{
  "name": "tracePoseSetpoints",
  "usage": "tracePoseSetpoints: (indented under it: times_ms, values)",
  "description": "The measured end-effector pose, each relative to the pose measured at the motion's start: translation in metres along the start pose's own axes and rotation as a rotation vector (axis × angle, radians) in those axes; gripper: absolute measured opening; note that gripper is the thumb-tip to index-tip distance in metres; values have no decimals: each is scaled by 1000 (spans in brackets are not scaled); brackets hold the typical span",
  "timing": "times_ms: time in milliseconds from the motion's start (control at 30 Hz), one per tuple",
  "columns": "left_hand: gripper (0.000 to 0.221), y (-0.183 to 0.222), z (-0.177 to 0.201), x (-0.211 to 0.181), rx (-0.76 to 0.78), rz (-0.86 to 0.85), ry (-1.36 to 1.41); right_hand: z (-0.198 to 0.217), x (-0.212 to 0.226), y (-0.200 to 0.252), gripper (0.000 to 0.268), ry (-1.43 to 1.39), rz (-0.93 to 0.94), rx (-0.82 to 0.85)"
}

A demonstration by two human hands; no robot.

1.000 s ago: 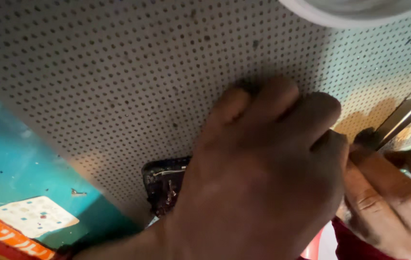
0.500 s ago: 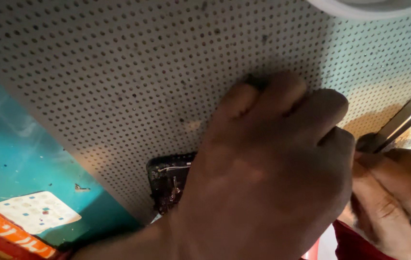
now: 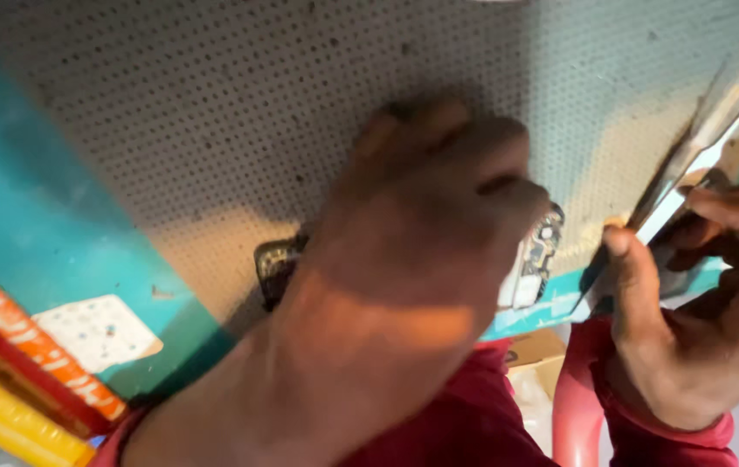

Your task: The person uses tweezers to remove and reposition small components on a disassembled smartphone motherboard. They carefully lift a ribbon cable and place it into a connector, then adjust other parts on the board using the tweezers.

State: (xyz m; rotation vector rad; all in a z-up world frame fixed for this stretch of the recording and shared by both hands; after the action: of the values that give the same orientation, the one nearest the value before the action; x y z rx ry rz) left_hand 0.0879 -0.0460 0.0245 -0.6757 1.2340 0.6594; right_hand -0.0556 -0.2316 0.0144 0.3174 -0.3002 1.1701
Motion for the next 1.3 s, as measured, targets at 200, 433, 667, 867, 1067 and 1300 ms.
tracePoseSetpoints:
  times_ms: [200,433,667,867,1067,1300]
  values:
    - [5,-1,-7,-17,39,-138,-53,19,-9,-7,30,-201,-54,-21]
    - [6,4,-6,-27,-28,-191,-87,32,-26,-14,17,39,73,-129]
    - [9,7,-1,-24,-39,-115,-145,38,-21,-15,16,215,249,-144]
    - [7,5,8,-27,-62,-132,-115,27,-1,-21,15,494,460,-139]
    - [7,3,15,-25,-75,-94,-79,21,57,-37,19,247,458,108]
    - [12,-1,18,-12,-87,-13,-50,-5,104,-69,22,101,494,268]
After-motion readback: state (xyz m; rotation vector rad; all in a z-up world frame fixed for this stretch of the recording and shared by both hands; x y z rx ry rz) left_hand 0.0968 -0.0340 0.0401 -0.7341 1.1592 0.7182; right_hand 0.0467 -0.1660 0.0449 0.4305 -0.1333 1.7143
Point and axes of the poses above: each hand's wrist, its own y-axis away from the middle knuckle, its own z-axis out of the back of the hand, x = y × z, the point moved 9 cm from there along -y, towards the middle knuckle, and after that the axes turned 14 degrees about y, right-handed, at the moved point
